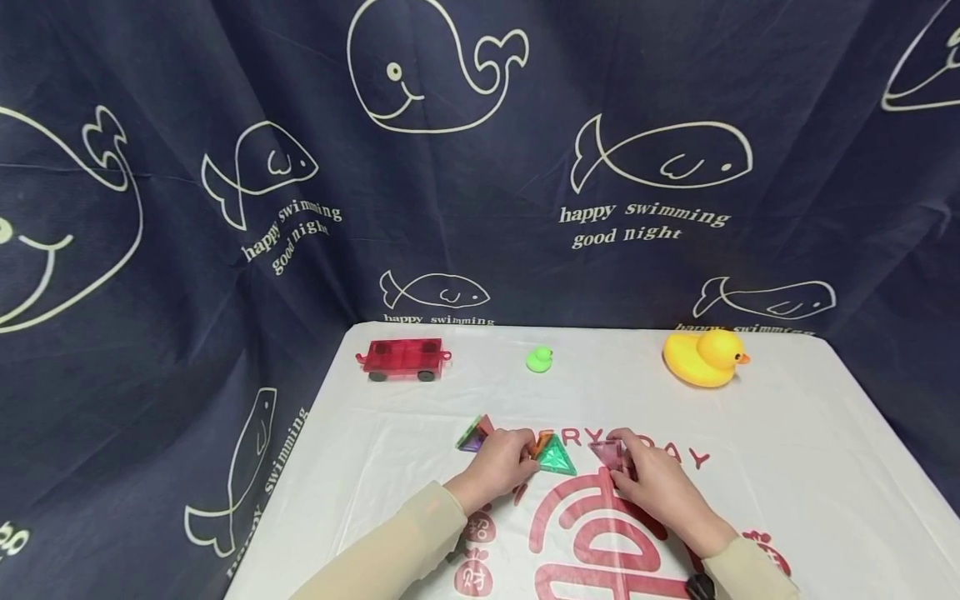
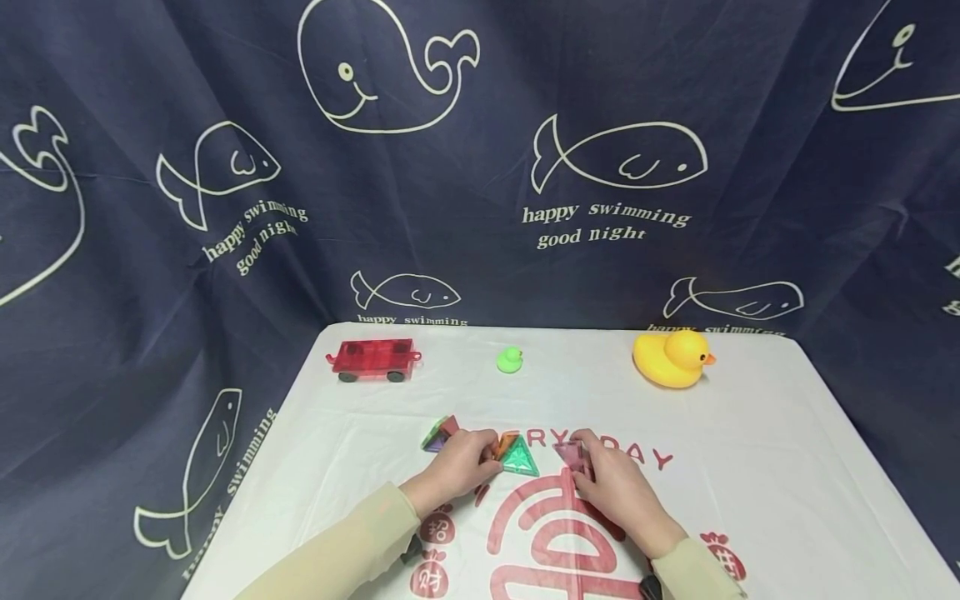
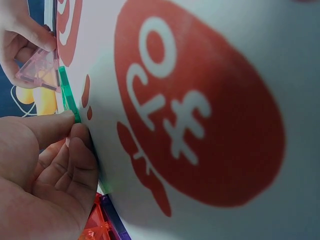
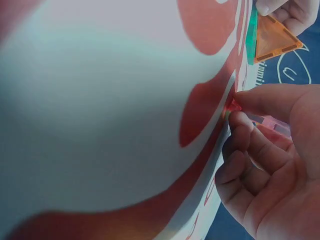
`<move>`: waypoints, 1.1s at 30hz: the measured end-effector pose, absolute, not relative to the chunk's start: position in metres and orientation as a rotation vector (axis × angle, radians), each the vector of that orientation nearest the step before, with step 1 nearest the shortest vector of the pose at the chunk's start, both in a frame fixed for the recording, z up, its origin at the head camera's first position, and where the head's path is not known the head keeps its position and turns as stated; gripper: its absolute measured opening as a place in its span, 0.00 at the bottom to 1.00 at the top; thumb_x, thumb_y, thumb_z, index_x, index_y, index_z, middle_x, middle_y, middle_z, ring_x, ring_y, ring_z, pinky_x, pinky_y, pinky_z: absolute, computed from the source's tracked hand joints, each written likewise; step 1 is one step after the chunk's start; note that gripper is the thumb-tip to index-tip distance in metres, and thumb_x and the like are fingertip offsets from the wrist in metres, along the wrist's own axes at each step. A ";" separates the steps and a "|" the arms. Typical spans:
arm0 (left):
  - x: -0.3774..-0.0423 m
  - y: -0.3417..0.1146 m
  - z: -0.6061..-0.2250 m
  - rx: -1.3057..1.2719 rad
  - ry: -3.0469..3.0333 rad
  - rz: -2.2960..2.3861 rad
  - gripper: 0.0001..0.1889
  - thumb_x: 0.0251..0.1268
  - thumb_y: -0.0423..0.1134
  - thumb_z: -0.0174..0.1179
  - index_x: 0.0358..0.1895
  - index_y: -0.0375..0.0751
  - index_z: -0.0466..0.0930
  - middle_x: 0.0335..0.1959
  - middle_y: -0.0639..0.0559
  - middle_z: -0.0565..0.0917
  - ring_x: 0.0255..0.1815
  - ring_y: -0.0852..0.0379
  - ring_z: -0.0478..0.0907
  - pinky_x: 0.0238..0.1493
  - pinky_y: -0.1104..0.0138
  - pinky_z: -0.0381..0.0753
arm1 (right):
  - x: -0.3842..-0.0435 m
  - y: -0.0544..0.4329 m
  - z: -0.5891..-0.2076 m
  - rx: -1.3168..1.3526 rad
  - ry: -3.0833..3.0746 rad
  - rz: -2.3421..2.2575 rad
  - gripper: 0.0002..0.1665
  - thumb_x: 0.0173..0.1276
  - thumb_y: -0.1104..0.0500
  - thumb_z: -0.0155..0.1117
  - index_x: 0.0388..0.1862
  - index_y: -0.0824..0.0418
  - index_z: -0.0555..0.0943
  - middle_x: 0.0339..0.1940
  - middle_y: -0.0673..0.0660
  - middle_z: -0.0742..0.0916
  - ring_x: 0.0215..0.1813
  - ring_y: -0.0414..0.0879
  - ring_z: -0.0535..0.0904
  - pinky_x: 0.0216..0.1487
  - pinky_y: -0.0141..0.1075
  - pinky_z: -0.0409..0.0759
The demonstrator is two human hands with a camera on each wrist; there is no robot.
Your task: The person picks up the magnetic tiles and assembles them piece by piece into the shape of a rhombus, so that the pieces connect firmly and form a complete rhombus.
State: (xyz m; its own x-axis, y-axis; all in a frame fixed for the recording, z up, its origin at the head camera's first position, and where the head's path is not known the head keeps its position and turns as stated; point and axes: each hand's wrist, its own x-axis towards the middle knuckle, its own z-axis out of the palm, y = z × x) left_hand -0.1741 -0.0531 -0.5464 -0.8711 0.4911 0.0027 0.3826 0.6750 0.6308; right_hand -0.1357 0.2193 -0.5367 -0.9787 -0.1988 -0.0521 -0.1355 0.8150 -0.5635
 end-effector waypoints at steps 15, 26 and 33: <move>-0.174 -0.053 -0.547 0.711 2.708 0.976 0.07 0.67 0.33 0.70 0.36 0.43 0.79 0.19 0.61 0.73 0.20 0.66 0.67 0.24 0.73 0.67 | -0.148 0.220 -0.536 -0.448 2.837 -0.843 0.31 0.65 0.60 0.77 0.66 0.52 0.77 0.25 0.44 0.76 0.27 0.39 0.71 0.31 0.34 0.72; -0.175 -0.053 -0.547 0.704 2.710 0.984 0.07 0.67 0.32 0.71 0.36 0.42 0.80 0.19 0.61 0.72 0.19 0.66 0.67 0.23 0.73 0.66 | -0.160 0.224 -0.531 -0.544 2.714 -0.942 0.34 0.62 0.58 0.82 0.65 0.57 0.78 0.27 0.43 0.78 0.29 0.38 0.73 0.32 0.33 0.74; -0.175 -0.053 -0.546 0.737 2.725 0.978 0.08 0.66 0.32 0.71 0.34 0.43 0.79 0.18 0.62 0.71 0.19 0.67 0.66 0.23 0.73 0.66 | -0.166 0.222 -0.530 -0.631 2.697 -0.942 0.36 0.60 0.57 0.83 0.66 0.60 0.78 0.26 0.42 0.78 0.29 0.36 0.73 0.33 0.32 0.75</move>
